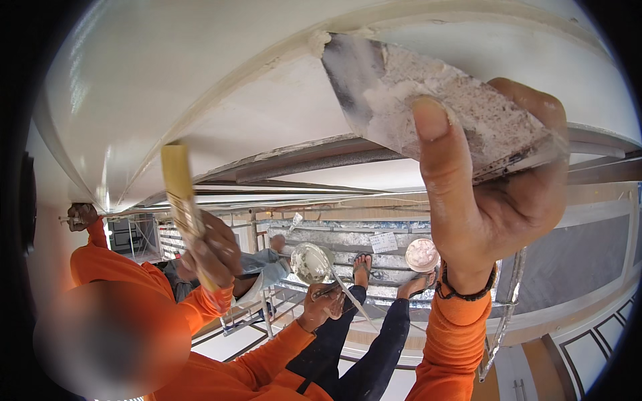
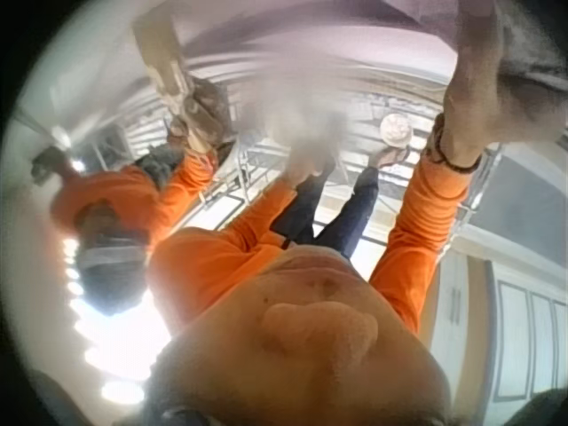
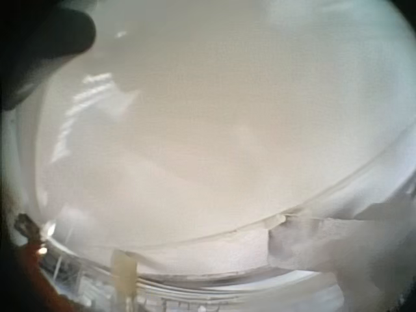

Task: The person applies white plaster to a ceiling using a trowel and a hawk. They repeatedly scoop plaster from a container onto the hawk and spread it onto the ceiling surface, smoothing it out. Another worker is visible in the background performing similar tasks.

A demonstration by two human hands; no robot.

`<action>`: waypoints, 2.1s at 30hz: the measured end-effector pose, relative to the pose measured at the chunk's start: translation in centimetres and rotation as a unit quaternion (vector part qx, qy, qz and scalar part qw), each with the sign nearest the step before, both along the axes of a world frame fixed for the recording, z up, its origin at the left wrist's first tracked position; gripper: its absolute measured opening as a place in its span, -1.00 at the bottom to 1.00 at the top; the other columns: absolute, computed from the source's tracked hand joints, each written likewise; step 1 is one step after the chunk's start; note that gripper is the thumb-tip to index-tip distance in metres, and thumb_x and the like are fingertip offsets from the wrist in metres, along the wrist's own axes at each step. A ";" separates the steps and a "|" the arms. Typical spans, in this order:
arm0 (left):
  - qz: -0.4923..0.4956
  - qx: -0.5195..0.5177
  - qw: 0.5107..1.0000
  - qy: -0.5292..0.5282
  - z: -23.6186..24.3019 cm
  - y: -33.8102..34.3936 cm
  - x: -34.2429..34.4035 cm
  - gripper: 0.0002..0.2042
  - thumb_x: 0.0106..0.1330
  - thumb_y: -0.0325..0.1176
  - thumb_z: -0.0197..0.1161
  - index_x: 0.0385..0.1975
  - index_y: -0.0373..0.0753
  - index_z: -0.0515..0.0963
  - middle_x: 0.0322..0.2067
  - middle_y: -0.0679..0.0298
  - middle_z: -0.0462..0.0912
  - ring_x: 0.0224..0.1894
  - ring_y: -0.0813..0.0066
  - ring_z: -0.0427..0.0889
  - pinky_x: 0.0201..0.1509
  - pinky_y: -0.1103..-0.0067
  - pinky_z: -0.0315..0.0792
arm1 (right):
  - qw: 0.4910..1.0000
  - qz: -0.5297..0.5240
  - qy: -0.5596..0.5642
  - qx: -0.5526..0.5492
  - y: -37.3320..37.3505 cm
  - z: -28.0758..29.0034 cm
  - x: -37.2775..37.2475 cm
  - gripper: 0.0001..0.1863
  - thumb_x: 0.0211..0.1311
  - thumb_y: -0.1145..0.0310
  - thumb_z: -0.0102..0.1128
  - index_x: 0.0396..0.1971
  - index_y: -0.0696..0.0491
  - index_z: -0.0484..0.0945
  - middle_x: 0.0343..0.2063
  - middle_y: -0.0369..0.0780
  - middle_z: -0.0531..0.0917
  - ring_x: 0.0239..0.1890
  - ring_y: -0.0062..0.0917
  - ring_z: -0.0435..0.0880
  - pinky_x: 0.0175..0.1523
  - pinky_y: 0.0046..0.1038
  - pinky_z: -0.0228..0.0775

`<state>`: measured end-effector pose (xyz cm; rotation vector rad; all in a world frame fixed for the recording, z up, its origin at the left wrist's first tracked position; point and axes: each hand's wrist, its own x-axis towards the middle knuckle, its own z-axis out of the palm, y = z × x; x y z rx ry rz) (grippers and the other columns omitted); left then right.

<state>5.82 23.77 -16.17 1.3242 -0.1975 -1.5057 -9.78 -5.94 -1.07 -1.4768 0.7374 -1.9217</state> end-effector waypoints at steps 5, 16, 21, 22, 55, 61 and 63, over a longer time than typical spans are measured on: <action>-0.007 -0.018 1.000 0.016 -0.2 -0.1 0.3 -0.85 0.18 -0.47 0.14 -0.61 -0.36 0.45 -0.71 0.33 0.40 -0.71 0.63 0.35 -0.61 0.65 0.23 | 1.000 0.016 0.011 -0.010 -0.1 0.3 0.2 -0.72 0.08 0.49 0.33 -0.22 0.18 0.47 -0.37 -0.30 0.57 -0.33 -0.71 0.49 -0.13 -0.70 0.29; 0.007 -0.014 1.000 0.009 -0.4 0.0 0.6 -0.87 0.18 -0.51 0.13 -0.60 -0.35 0.46 -0.71 0.33 0.40 -0.70 0.63 0.35 -0.60 0.66 0.23 | 0.996 0.020 0.083 0.008 0.7 0.9 1.1 -0.70 0.03 0.46 0.38 -0.28 0.20 0.47 -0.36 -0.27 0.54 -0.36 -0.69 0.48 -0.19 -0.70 0.28; -0.007 -0.021 1.000 0.018 -0.4 -0.1 1.0 -0.89 0.16 -0.50 0.15 -0.55 -0.39 0.46 -0.71 0.30 0.37 -0.69 0.58 0.35 -0.60 0.63 0.22 | 0.990 -0.001 0.136 -0.022 0.2 1.0 0.0 -0.70 0.01 0.45 0.39 -0.28 0.20 0.48 -0.35 -0.27 0.54 -0.35 -0.68 0.48 -0.19 -0.69 0.28; -0.007 -0.022 1.000 0.017 -0.5 0.1 1.1 -0.90 0.15 -0.49 0.16 -0.52 -0.40 0.46 -0.70 0.29 0.36 -0.69 0.56 0.34 -0.60 0.62 0.22 | 0.990 -0.004 0.136 -0.020 0.3 1.0 -0.1 -0.69 0.01 0.45 0.39 -0.28 0.20 0.48 -0.35 -0.28 0.54 -0.35 -0.69 0.48 -0.18 -0.69 0.28; 0.005 -0.037 0.999 0.020 -0.2 0.1 1.5 -0.88 0.23 -0.50 0.13 -0.53 -0.37 0.49 -0.72 0.34 0.39 -0.72 0.62 0.35 -0.63 0.64 0.25 | 0.995 0.056 0.067 -0.044 0.4 1.0 2.5 -0.72 -0.03 0.52 0.36 -0.34 0.22 0.43 -0.44 -0.21 0.53 -0.46 -0.70 0.46 -0.36 -0.70 0.27; -0.006 -0.049 0.998 0.038 -0.6 0.2 1.7 -0.89 0.22 -0.51 0.14 -0.52 -0.38 0.49 -0.71 0.33 0.40 -0.71 0.63 0.36 -0.62 0.64 0.25 | 0.985 0.073 0.137 -0.076 0.6 0.7 3.2 -0.72 -0.03 0.53 0.33 -0.33 0.25 0.43 -0.49 -0.20 0.55 -0.49 -0.69 0.47 -0.43 -0.70 0.25; 0.007 -0.041 0.999 0.028 -0.7 0.3 1.4 -0.90 0.22 -0.53 0.14 -0.52 -0.39 0.49 -0.70 0.33 0.41 -0.71 0.62 0.36 -0.61 0.64 0.25 | 0.981 0.076 0.168 -0.056 0.9 0.8 3.0 -0.72 -0.03 0.54 0.33 -0.33 0.26 0.43 -0.50 -0.20 0.55 -0.49 -0.69 0.47 -0.43 -0.70 0.25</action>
